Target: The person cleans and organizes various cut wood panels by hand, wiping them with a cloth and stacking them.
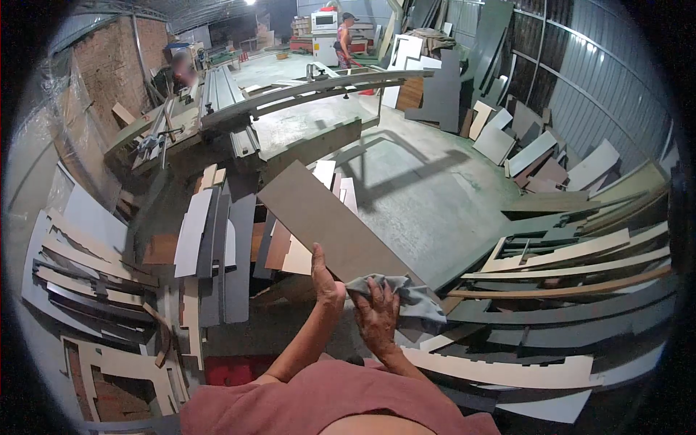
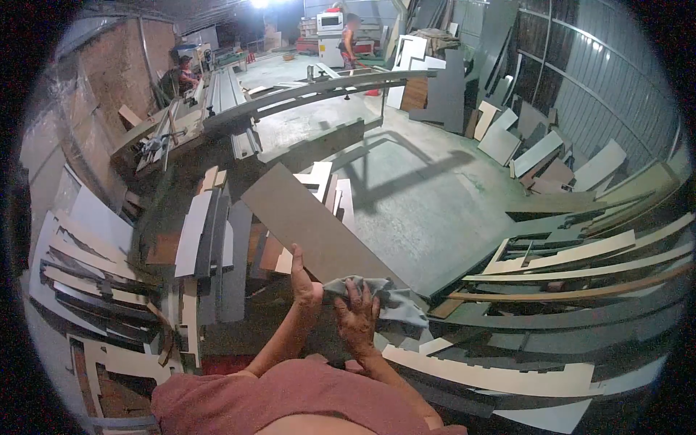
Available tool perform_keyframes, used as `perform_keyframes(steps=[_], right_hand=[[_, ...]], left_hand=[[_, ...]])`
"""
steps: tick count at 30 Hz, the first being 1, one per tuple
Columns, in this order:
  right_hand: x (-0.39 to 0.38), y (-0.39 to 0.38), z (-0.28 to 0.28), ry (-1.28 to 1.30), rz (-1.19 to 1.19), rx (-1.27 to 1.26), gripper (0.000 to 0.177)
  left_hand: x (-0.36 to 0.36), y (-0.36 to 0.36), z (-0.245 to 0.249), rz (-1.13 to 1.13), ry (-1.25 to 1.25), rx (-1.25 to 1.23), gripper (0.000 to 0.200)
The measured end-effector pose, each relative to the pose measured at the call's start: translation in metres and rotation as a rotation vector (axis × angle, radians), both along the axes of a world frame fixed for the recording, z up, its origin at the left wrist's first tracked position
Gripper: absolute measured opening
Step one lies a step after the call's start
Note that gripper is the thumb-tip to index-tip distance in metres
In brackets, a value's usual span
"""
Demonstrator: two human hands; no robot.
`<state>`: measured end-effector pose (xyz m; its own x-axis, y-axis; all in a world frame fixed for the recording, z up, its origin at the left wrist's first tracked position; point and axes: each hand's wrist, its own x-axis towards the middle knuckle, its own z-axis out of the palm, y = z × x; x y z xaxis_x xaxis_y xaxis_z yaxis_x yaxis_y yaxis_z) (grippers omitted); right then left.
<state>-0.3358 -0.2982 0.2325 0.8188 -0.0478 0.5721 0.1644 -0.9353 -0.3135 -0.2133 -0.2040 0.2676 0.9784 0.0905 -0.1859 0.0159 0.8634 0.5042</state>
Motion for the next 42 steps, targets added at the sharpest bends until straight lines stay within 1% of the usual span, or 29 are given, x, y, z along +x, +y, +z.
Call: perform_keyframes(steps=[2,4,5,7,8,10,11,13,14,15,16,17,18,19,20,21,22,23,24,26,27,28,30,32,34,35,38,40,42], right_hand=[[0.002,-0.003,-0.004,-0.005,0.015,-0.061,0.031],[-0.003,-0.03,-0.03,-0.036,-0.127,0.037,0.03],[-0.006,-0.044,-0.041,-0.036,-0.264,-0.024,0.033],[0.001,-0.074,-0.065,-0.056,-0.432,0.307,0.038],[0.003,-0.091,-0.074,-0.04,-0.41,0.71,0.046],[0.004,-0.099,-0.089,-0.122,-0.352,1.34,0.049],[-0.001,-0.105,-0.095,-0.121,-0.35,1.338,0.049],[-0.021,-0.102,-0.079,0.103,0.143,1.831,0.048],[-0.03,-0.102,-0.063,0.098,0.14,1.829,0.048],[-0.041,-0.096,-0.034,0.264,0.158,1.65,0.044],[-0.048,-0.091,-0.02,0.425,0.172,1.466,0.041],[-0.048,-0.084,-0.023,0.33,0.134,1.367,0.036],[-0.049,-0.072,-0.011,0.339,0.129,1.369,0.036],[-0.05,-0.058,0.012,0.244,0.139,1.235,0.034],[-0.047,-0.047,0.027,0.159,0.148,1.101,0.033],[-0.043,-0.04,0.03,0.026,0.18,0.789,0.032],[-0.034,-0.035,0.033,-0.107,0.221,0.473,0.031],[-0.028,-0.03,0.043,-0.192,0.329,0.268,0.03],[-0.026,-0.024,0.045,-0.164,0.348,0.28,0.03],[-0.022,-0.011,0.043,-0.179,0.414,0.1,0.028],[-0.024,-0.007,0.038,-0.156,0.472,0.001,0.026],[-0.025,-0.002,0.041,-0.151,0.481,0.011,0.026],[-0.028,0.007,0.053,-0.048,0.524,-0.085,0.025],[-0.025,0.006,0.052,0.039,0.574,-0.174,0.028],[-0.022,0.007,0.052,0.145,0.701,-0.236,0.034],[-0.019,0.005,0.047,0.276,0.758,-0.18,0.04],[-0.009,0.007,0.049,0.424,0.788,-0.125,0.04],[0.001,0.007,0.04,0.466,0.829,-0.126,0.039],[0.021,0.001,0.019,0.374,0.719,-0.207,0.038]], left_hand=[[0.001,0.003,-0.006,-0.008,-0.042,0.012,0.054],[0.004,0.014,-0.006,0.007,-0.047,0.001,0.056],[0.003,0.019,-0.007,0.025,-0.046,-0.008,0.058],[-0.004,0.025,0.007,0.049,-0.019,0.048,0.062],[-0.006,0.028,0.011,0.072,0.003,0.104,0.066],[-0.006,0.031,0.007,0.045,0.056,0.146,0.073],[-0.002,0.03,0.002,0.035,0.027,0.124,0.074],[0.004,0.035,-0.007,0.02,0.002,0.107,0.074],[0.011,0.039,-0.008,-0.09,-0.181,0.07,0.074],[0.018,0.041,-0.01,-0.201,-0.361,0.032,0.073],[0.028,0.041,-0.013,-0.205,-0.356,0.029,0.073],[0.042,0.04,-0.017,-0.266,-0.36,-0.005,0.073],[0.053,0.04,-0.018,-0.324,-0.359,-0.036,0.073],[0.059,0.037,-0.019,-0.319,-0.345,-0.034,0.073],[0.063,0.03,-0.021,-0.076,-0.386,0.346,0.074],[0.064,0.026,-0.023,0.17,-0.409,0.725,0.075],[0.052,0.03,0.007,-0.247,-0.274,0.184,0.077],[0.032,0.03,0.03,-0.255,-0.286,0.127,0.077],[0.017,0.027,0.039,-0.261,-0.294,0.072,0.078],[0.015,0.032,0.028,-0.392,-0.34,-0.06,0.075],[0.02,0.031,0.019,-0.415,-0.255,-0.129,0.06],[-0.005,0.03,0.032,-0.308,-0.413,0.103,0.045],[0.043,0.032,-0.057,-0.496,0.011,-0.155,0.034],[0.046,0.031,-0.081,-0.532,0.029,-0.19,0.032],[0.039,0.031,-0.077,-0.55,0.049,-0.23,0.03],[0.035,0.033,-0.076,-0.545,0.012,-0.192,0.029],[0.029,0.039,-0.078,-0.496,-0.018,-0.141,0.03],[0.023,0.041,-0.085,-0.463,-0.002,-0.134,0.031],[0.02,0.041,-0.09,-0.54,-0.137,0.023,0.04]])
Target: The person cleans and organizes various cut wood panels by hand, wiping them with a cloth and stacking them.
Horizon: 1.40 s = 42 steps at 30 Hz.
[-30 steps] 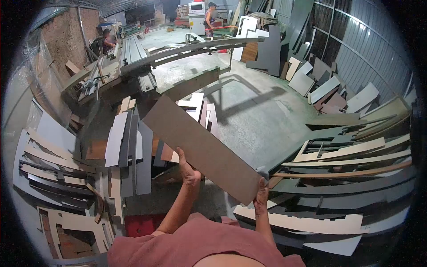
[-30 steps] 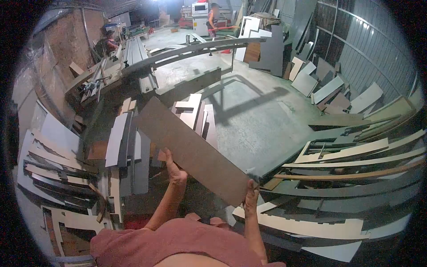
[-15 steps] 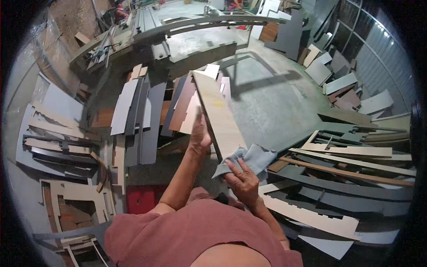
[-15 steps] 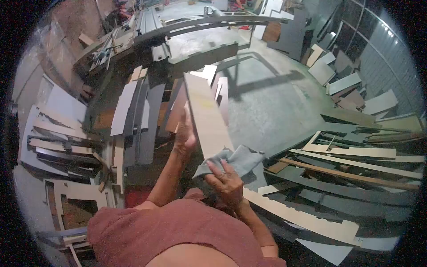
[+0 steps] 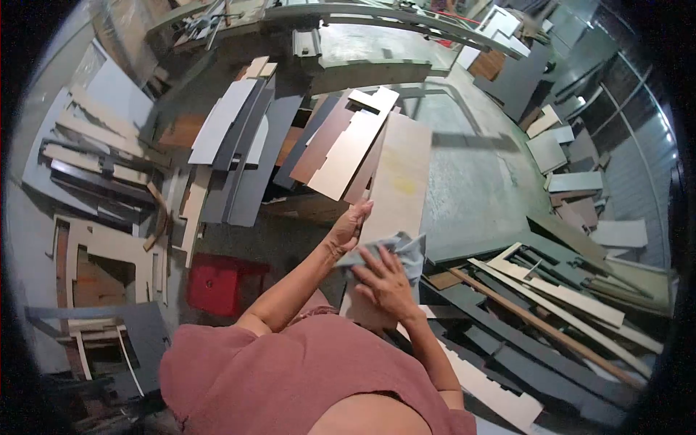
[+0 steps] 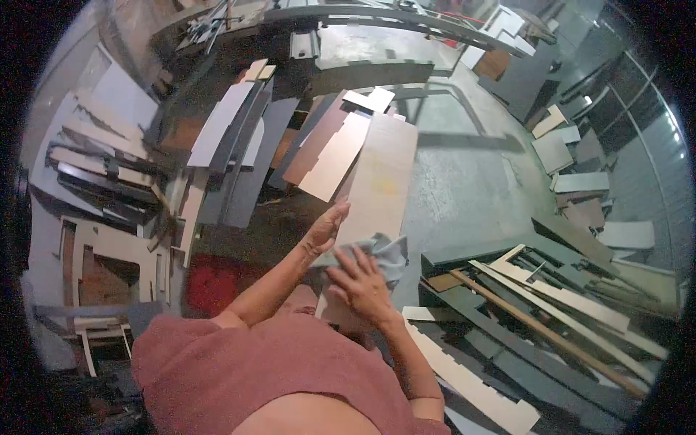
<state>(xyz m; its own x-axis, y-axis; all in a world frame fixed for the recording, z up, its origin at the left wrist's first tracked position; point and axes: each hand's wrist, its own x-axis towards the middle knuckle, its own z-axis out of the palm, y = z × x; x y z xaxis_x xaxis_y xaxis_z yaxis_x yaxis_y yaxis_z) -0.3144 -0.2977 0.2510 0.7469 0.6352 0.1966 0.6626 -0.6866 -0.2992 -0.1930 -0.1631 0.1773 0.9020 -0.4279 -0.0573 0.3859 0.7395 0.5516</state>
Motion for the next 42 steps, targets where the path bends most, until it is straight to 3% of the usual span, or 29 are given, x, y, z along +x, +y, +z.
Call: perform_keyframes(steps=[1,2,4,6,8,9,11,13,14,16,17,18,20,24,26,28,30,34,36,38,40,42], right_hand=[[0.013,-0.003,-0.005,-0.07,-0.06,0.003,0.037],[0.029,-0.006,-0.007,-0.114,-0.119,0.014,0.036],[0.064,-0.02,-0.017,-0.197,-0.259,0.009,0.034],[0.101,-0.032,-0.022,-0.269,-0.414,-0.003,0.032],[0.136,-0.051,-0.036,-0.146,-0.642,0.105,0.042],[0.148,-0.059,-0.046,-0.142,-0.623,0.098,0.042],[0.163,-0.073,-0.065,0.157,-0.747,0.605,0.05],[0.152,-0.068,-0.08,0.685,-0.837,0.827,0.052],[0.131,-0.056,-0.077,0.919,-0.817,1.019,0.044],[0.115,-0.033,-0.104,1.178,-0.826,1.147,0.036],[0.114,-0.018,-0.103,1.229,-0.858,1.1,0.052],[0.122,0.001,-0.101,1.287,-0.807,1.148,0.051],[0.149,0.02,-0.128,1.236,-0.696,1.271,0.05],[0.218,0.064,-0.138,1.175,-0.721,1.283,0.05],[0.256,0.076,-0.16,1.12,-0.763,1.26,0.054],[0.298,0.085,-0.186,1.074,-0.714,1.32,0.05],[0.341,0.085,-0.208,1.035,-0.654,1.338,0.047],[0.401,0.1,-0.201,1.018,-0.654,1.478,0.044],[0.419,0.098,-0.201,1.053,-0.691,1.421,0.038],[0.436,0.072,-0.254,0.84,-0.72,1.198,0.035],[0.433,0.051,-0.253,0.584,-0.78,0.579,0.035],[0.405,0.048,-0.217,0.424,-0.99,0.374,0.041]], left_hand=[[-0.011,0.005,0.018,0.021,-0.04,0.165,0.04],[-0.014,0.005,0.013,0.038,-0.032,0.156,0.04],[-0.019,0.005,0.007,-0.138,0.107,0.005,0.042],[-0.027,0.004,0.01,-0.092,0.185,0.161,0.053],[-0.025,0.006,-0.003,-0.139,0.167,0.128,0.057],[-0.02,0.006,-0.011,-0.125,0.235,0.091,0.064],[-0.01,0.012,-0.023,-0.122,0.25,0.027,0.058],[0.009,0.022,-0.036,-0.127,0.254,-0.037,0.052],[0.02,0.028,-0.045,-0.115,0.232,-0.086,0.051],[0.043,0.041,-0.048,-0.101,0.212,-0.139,0.049],[0.057,0.05,-0.046,-0.118,0.171,-0.195,0.048],[0.072,0.06,-0.044,-0.139,0.131,-0.248,0.048],[0.102,0.077,-0.057,-0.112,0.16,-0.204,0.046],[0.167,0.115,-0.096,-0.115,0.092,0.003,0.038],[0.186,0.141,-0.102,-0.171,0.198,0.43,0.04],[0.195,0.159,-0.119,-0.148,0.251,0.545,0.031],[0.195,0.167,-0.132,-0.137,0.283,0.49,0.032],[0.216,0.173,-0.151,-0.026,0.182,0.828,0.039],[0.232,0.171,-0.152,0.003,0.188,0.866,0.042],[0.247,0.165,-0.171,0.024,0.102,0.972,0.041],[0.258,0.162,-0.192,0.0,-0.007,1.09,0.042],[0.259,0.159,-0.211,0.089,-0.094,1.174,0.042]])
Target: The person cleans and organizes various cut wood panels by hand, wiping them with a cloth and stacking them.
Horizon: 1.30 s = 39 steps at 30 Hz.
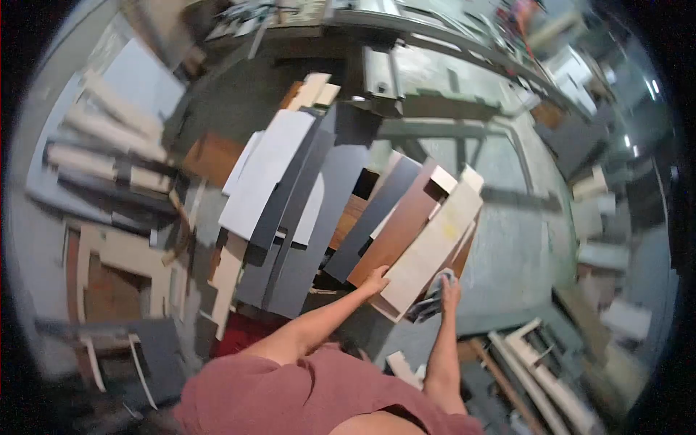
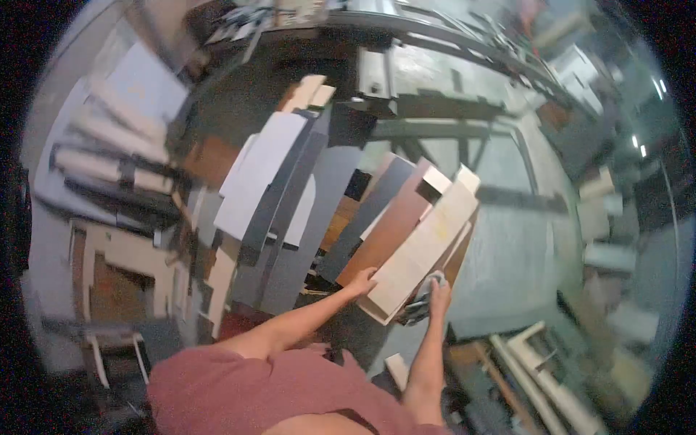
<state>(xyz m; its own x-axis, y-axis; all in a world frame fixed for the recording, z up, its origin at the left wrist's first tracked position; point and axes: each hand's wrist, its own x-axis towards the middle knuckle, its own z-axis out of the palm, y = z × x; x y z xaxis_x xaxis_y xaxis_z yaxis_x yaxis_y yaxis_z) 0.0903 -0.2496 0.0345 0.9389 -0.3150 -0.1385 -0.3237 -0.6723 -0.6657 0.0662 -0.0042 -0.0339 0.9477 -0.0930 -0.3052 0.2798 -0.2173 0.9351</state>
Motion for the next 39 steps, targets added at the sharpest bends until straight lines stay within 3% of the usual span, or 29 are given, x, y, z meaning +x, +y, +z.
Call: perform_keyframes(steps=[2,4,6,7,8,9,10,11,12,14,16,18,21,22,23,24,25,26,27,29,31,32,34,37,38,39], right_hand=[[-0.035,-0.02,0.001,-0.036,-0.127,-0.004,0.044],[-0.078,-0.036,0.002,0.242,-0.329,0.012,0.042],[-0.151,-0.058,-0.043,0.222,-0.365,0.028,0.049],[-0.189,-0.055,-0.042,0.311,-0.419,-0.038,0.048],[-0.224,-0.046,-0.042,0.406,-0.454,-0.097,0.048],[-0.267,-0.04,-0.045,0.439,-0.569,-0.07,0.048],[-0.303,-0.03,-0.051,0.522,-0.633,-0.063,0.045],[-0.335,-0.019,-0.062,0.598,-0.675,-0.051,0.043],[-0.374,-0.007,-0.074,0.67,-0.76,0.04,0.048],[-0.441,0.017,-0.099,0.793,-0.839,0.189,0.051],[-0.501,0.056,-0.13,0.695,-0.96,0.124,0.05],[-0.526,0.085,-0.117,0.664,-1.051,0.238,0.053],[-0.56,0.119,-0.145,0.423,-1.174,0.646,0.058],[-0.551,0.126,-0.104,0.38,-1.123,0.672,0.057],[-0.558,0.14,-0.113,0.371,-1.16,0.687,0.057],[-0.574,0.162,-0.152,0.442,-1.094,0.368,0.054],[-0.59,0.181,-0.195,0.511,-1.004,0.049,0.052],[-0.614,0.205,-0.24,0.511,-1.026,0.05,0.052],[-0.644,0.235,-0.28,0.605,-0.927,0.078,0.051],[-0.63,0.212,-0.275,0.694,-0.827,0.109,0.05],[-0.573,0.156,-0.17,0.412,-1.646,1.112,0.05],[-0.568,0.136,-0.157,0.402,-1.646,1.111,0.05],[-0.565,0.105,-0.147,0.428,-1.306,0.692,0.057],[-0.551,0.059,-0.153,0.418,-1.468,0.537,0.064],[-0.552,0.04,-0.162,0.408,-1.457,0.538,0.064],[-0.558,0.018,-0.184,0.423,-1.423,0.512,0.067]], left_hand=[[0.0,-0.001,0.003,0.035,-0.03,-0.086,0.041],[0.004,0.0,0.021,-0.036,-0.08,0.12,0.037],[0.006,-0.002,0.068,-0.102,0.062,0.245,0.033],[0.011,0.0,0.015,-0.12,0.046,0.072,0.029],[0.007,-0.008,0.103,-0.185,0.215,0.125,0.025],[0.012,-0.004,0.058,-0.248,0.181,0.056,0.024],[0.028,0.005,-0.031,-0.23,0.214,-0.116,0.026],[0.014,-0.011,0.045,-0.17,0.383,-0.076,0.032],[0.022,-0.009,0.015,-0.171,0.37,0.017,0.041],[0.023,-0.02,0.046,-0.315,0.324,0.205,0.049],[0.02,-0.024,0.052,-0.281,0.355,0.165,0.052],[0.024,-0.024,0.055,-0.336,0.454,0.087,0.036],[0.023,-0.029,0.056,-0.254,0.43,0.166,0.035],[0.031,-0.027,0.046,-0.225,0.436,0.204,0.037],[0.056,-0.021,0.015,-0.339,0.212,0.373,0.044],[0.079,-0.009,-0.007,-0.479,0.073,0.452,0.054],[0.057,-0.027,0.022,-0.323,-0.066,0.484,0.056],[0.033,-0.044,0.058,-0.16,-0.203,0.501,0.059],[0.037,-0.052,0.061,-0.175,-0.206,0.496,0.059],[0.05,-0.063,0.063,-0.346,-0.524,0.435,0.06],[0.028,-0.093,0.093,-0.34,-0.603,0.434,0.059],[0.017,-0.109,0.106,-0.326,-0.679,0.433,0.058],[0.003,-0.126,0.111,-0.396,-0.707,0.388,0.054],[-0.045,-0.152,0.133,-0.577,-0.567,0.276,0.039],[-0.063,-0.161,0.143,-0.638,-0.342,0.013,0.033],[-0.075,-0.162,0.138,-0.694,-0.385,0.06,0.03]])
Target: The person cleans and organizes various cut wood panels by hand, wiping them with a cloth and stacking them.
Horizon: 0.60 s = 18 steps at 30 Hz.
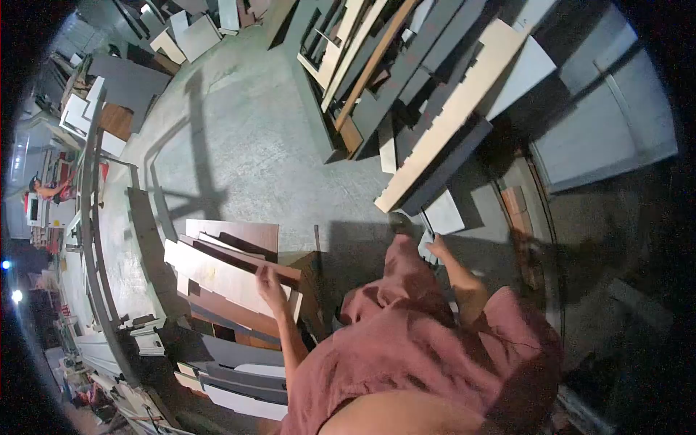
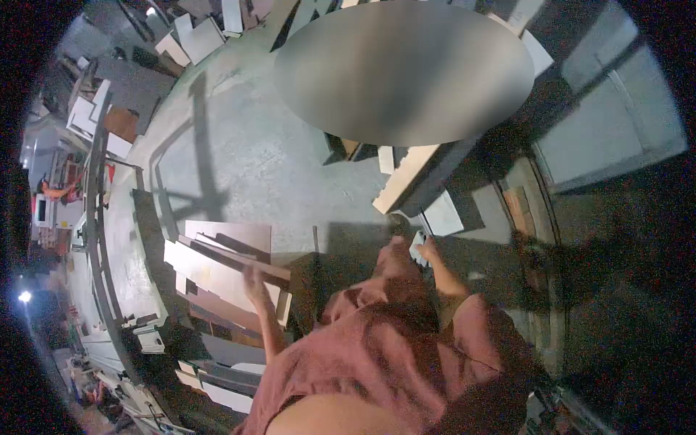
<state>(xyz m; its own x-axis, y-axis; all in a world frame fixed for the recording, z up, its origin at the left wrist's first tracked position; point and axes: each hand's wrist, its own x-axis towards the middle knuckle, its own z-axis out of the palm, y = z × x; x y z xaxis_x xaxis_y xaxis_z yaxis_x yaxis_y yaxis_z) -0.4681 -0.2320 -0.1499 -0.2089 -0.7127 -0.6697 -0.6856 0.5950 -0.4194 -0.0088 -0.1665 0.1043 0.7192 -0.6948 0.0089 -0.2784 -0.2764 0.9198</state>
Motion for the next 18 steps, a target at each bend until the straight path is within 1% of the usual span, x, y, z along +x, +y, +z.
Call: perform_keyframes(steps=[1,2,3,4,5,6,7,8,9,11,13,14,15,16,17,18], right_hand=[[-0.002,-0.023,-0.021,0.013,0.043,-0.007,0.07],[0.008,-0.047,0.01,-0.014,0.019,-0.027,0.07],[0.013,-0.071,0.01,-0.025,0.038,-0.03,0.07],[0.015,-0.096,0.005,-0.043,0.048,-0.046,0.07],[0.018,-0.123,-0.002,-0.059,0.059,-0.059,0.07],[0.021,-0.148,-0.01,-0.104,0.091,-0.117,0.066],[0.029,-0.183,-0.008,-0.111,0.11,-0.121,0.066],[0.034,-0.215,-0.008,-0.095,0.101,-0.026,0.065],[0.04,-0.239,-0.011,-0.078,0.092,0.082,0.064],[0.047,-0.297,-0.047,-0.077,0.127,0.118,0.065],[0.051,-0.348,-0.072,-0.057,0.13,0.04,0.062],[0.046,-0.377,-0.101,-0.074,0.184,0.091,0.059],[0.044,-0.392,-0.131,-0.127,0.08,-0.124,0.058],[0.04,-0.419,-0.175,-0.104,0.03,-0.116,0.061],[0.041,-0.448,-0.187,-0.135,0.018,-0.139,0.062],[0.042,-0.48,-0.189,-0.166,0.003,-0.166,0.063]], left_hand=[[-0.019,-0.003,0.009,-0.066,0.023,0.036,0.028],[-0.025,-0.001,0.0,-0.198,0.1,0.134,0.027],[-0.048,-0.007,0.011,-0.251,0.118,0.205,0.025],[-0.064,-0.006,0.001,-0.251,0.279,0.231,0.023],[-0.069,0.0,-0.024,-0.346,0.21,0.374,0.022],[-0.088,-0.006,-0.016,-0.434,0.136,0.434,0.022],[-0.103,-0.005,-0.027,-0.41,0.254,0.57,0.024],[-0.108,0.004,-0.059,-0.502,0.213,0.661,0.027],[-0.112,0.036,-0.113,-0.495,0.189,0.778,0.028],[-0.133,0.063,-0.144,-0.429,0.204,0.606,0.029],[-0.145,0.086,-0.165,-0.153,0.615,0.869,0.03],[-0.156,0.078,-0.156,0.031,0.808,0.876,0.031],[-0.165,0.069,-0.14,0.224,0.993,0.88,0.032],[-0.166,0.087,-0.155,0.241,0.956,1.018,0.032],[-0.168,0.116,-0.174,0.25,0.915,1.15,0.032],[-0.171,0.122,-0.176,0.261,0.924,1.164,0.032]])
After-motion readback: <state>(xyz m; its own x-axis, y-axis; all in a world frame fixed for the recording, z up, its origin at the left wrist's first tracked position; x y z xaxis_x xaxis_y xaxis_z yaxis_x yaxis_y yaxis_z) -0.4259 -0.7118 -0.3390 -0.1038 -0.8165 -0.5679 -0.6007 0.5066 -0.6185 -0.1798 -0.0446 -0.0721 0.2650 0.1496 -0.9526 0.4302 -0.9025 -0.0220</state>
